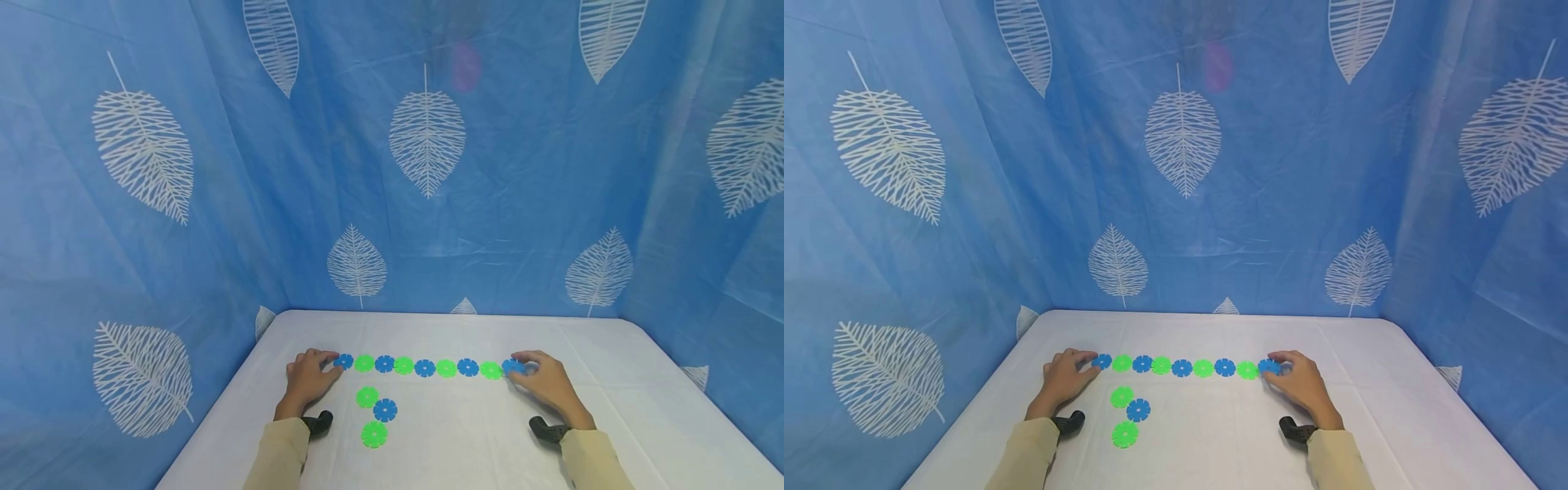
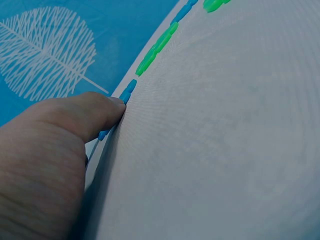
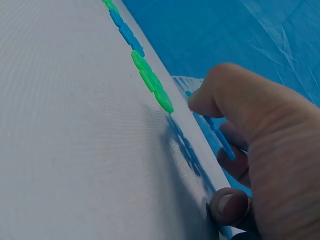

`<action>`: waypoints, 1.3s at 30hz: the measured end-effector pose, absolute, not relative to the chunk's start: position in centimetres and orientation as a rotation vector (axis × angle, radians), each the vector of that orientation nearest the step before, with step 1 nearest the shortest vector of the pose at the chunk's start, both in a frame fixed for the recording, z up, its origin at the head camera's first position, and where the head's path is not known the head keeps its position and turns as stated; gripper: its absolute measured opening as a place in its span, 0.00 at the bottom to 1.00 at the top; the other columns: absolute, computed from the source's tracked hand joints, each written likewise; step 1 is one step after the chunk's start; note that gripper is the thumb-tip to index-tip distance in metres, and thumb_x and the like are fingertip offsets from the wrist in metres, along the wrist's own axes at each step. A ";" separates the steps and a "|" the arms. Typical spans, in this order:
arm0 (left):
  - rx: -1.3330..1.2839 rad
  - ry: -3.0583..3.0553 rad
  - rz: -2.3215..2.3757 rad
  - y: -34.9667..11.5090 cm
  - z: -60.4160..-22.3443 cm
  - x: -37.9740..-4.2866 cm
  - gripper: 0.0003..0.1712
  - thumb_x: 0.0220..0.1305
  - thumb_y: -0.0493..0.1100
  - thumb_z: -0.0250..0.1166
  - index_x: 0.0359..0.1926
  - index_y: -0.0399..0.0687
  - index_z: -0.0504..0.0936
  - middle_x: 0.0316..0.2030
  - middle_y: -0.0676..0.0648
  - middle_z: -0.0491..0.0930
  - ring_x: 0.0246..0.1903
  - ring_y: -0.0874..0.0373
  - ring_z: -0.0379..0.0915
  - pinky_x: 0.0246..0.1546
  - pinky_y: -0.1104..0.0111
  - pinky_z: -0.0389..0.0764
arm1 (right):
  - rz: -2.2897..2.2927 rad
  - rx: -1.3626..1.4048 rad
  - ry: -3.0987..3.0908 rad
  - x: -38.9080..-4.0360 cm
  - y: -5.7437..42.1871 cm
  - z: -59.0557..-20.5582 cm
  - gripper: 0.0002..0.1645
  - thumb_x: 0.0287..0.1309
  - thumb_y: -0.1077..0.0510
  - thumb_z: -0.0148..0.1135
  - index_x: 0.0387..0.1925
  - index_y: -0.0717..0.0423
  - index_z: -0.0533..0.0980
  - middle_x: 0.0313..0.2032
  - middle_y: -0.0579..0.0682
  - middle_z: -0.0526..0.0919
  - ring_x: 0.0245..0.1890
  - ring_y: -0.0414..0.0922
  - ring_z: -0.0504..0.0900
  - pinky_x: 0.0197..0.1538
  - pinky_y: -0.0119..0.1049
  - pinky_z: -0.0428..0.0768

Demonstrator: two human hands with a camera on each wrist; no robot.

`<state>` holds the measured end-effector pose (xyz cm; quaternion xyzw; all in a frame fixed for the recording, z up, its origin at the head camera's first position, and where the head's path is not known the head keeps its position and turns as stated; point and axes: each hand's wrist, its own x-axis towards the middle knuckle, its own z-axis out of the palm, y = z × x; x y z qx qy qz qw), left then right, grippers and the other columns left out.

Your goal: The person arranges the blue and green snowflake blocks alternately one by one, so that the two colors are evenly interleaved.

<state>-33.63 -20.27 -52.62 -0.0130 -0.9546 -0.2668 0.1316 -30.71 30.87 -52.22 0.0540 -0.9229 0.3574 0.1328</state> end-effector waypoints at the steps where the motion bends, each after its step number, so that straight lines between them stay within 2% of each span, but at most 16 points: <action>1: -0.040 -2.767 -0.774 -20.2 -52.6 -33.7 0.21 0.59 0.57 0.69 0.53 0.61 0.86 0.51 0.45 0.79 0.53 0.47 0.69 0.52 0.47 0.60 | 1.014 0.163 -2.682 -30.7 30.9 -52.3 0.28 0.56 0.44 0.72 0.55 0.54 0.82 0.57 0.63 0.81 0.62 0.66 0.74 0.63 0.66 0.69; 12: -0.058 -2.759 -0.771 -21.5 -52.3 -32.6 0.20 0.61 0.56 0.69 0.53 0.59 0.86 0.51 0.44 0.79 0.53 0.45 0.70 0.51 0.46 0.60 | 1.036 0.182 -2.750 -31.1 30.1 -52.4 0.26 0.54 0.49 0.71 0.54 0.54 0.82 0.55 0.60 0.83 0.62 0.64 0.75 0.63 0.63 0.70; 18: -0.093 -2.766 -0.792 -21.3 -52.7 -33.0 0.22 0.61 0.57 0.69 0.54 0.59 0.85 0.51 0.44 0.78 0.53 0.45 0.70 0.51 0.45 0.60 | 1.010 0.135 -2.787 -30.7 30.5 -52.2 0.26 0.54 0.50 0.71 0.54 0.54 0.82 0.57 0.62 0.81 0.63 0.66 0.73 0.64 0.65 0.69; 39: -0.085 -2.770 -0.760 -20.4 -52.4 -33.7 0.22 0.60 0.57 0.69 0.54 0.60 0.85 0.51 0.44 0.79 0.52 0.46 0.70 0.53 0.45 0.61 | 0.977 0.123 -2.859 -30.7 31.1 -52.0 0.28 0.57 0.47 0.69 0.58 0.55 0.80 0.60 0.65 0.77 0.65 0.69 0.70 0.64 0.67 0.66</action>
